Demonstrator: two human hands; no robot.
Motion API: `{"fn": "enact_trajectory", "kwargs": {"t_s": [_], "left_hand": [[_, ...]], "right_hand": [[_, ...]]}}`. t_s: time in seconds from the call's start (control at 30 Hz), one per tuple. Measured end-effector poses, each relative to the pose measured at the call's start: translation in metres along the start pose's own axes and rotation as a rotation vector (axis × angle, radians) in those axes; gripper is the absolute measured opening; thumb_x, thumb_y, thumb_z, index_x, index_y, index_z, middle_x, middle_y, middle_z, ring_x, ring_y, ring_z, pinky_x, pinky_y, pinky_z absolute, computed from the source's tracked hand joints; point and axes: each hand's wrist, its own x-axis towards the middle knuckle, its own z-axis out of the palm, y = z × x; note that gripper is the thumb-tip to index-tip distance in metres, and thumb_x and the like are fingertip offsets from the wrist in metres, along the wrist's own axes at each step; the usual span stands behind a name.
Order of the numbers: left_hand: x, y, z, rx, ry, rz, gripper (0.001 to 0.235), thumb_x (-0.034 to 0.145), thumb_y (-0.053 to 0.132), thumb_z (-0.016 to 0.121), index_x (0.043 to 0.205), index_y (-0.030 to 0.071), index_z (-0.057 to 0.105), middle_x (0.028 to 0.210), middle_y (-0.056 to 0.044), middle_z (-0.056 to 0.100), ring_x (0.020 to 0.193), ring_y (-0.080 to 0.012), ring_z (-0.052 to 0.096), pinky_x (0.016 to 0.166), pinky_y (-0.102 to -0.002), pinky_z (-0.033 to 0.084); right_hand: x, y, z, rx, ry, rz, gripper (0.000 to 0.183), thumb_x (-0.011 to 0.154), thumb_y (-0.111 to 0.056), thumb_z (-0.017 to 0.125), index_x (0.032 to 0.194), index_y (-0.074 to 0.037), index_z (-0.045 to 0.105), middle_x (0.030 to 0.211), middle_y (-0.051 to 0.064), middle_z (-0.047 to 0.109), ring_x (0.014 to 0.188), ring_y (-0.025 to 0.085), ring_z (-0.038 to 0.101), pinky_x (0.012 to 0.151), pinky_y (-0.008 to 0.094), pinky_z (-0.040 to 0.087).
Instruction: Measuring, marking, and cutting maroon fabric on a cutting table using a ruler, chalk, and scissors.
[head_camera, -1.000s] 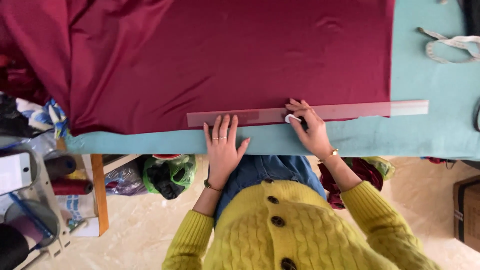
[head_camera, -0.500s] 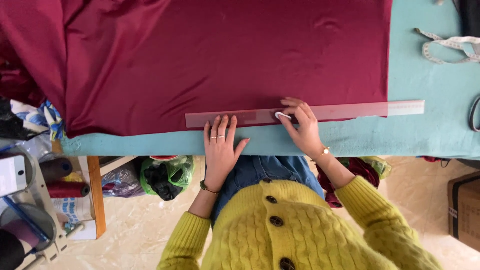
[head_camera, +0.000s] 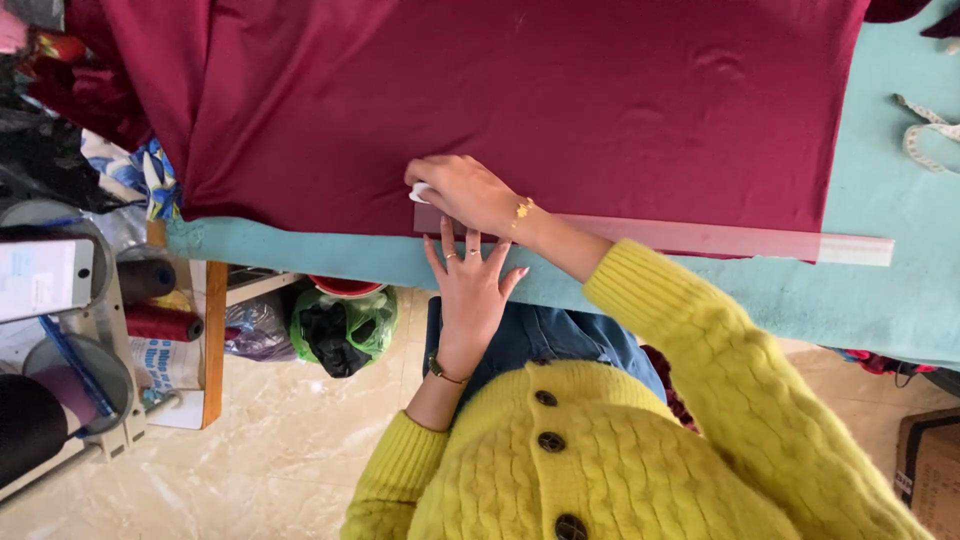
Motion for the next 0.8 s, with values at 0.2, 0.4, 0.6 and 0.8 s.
{"fn": "enact_trajectory", "kwargs": {"t_s": [0.2,0.4,0.6,0.8], "left_hand": [[-0.002,0.002,0.005,0.037,-0.044,-0.029,0.057,0.088,0.055,0.072,0.138,0.033,0.057,0.153,-0.013,0.038,0.144,-0.0546,0.035,0.110,-0.078,0.031],[0.000,0.004,-0.002,0.070,-0.008,-0.010,0.063,0.090,0.054,0.070,0.148,0.038,0.051,0.145,-0.013,0.047,0.142,-0.0539,0.038,0.110,-0.078,0.028],[0.003,0.009,-0.003,0.074,-0.041,0.003,0.061,0.091,0.049,0.071,0.148,0.038,0.053,0.141,-0.016,0.051,0.138,-0.0555,0.042,0.109,-0.080,0.026],[0.014,0.090,0.001,-0.004,0.014,0.077,0.057,0.095,0.058,0.064,0.135,0.017,0.064,0.132,-0.020,0.056,0.127,-0.0460,0.056,0.110,-0.071,0.034]], "right_hand": [[-0.003,0.012,0.002,-0.135,-0.033,-0.112,0.006,0.094,-0.009,0.065,0.099,-0.012,0.064,0.089,0.007,0.068,0.088,0.032,0.073,0.072,0.044,0.056],[-0.105,0.070,-0.058,-0.492,-0.243,-0.140,0.013,0.092,-0.016,0.062,0.104,-0.019,0.066,0.092,0.003,0.066,0.092,0.027,0.072,0.078,0.041,0.057],[-0.198,0.114,-0.125,-0.834,-0.318,-0.019,0.006,0.093,-0.022,0.062,0.095,-0.022,0.067,0.087,0.000,0.068,0.092,0.023,0.072,0.084,0.039,0.055],[-0.163,0.082,-0.109,-0.312,-0.112,0.054,0.022,0.101,-0.020,0.060,0.121,-0.014,0.069,0.107,0.015,0.071,0.108,0.039,0.070,0.086,0.049,0.056]]}}
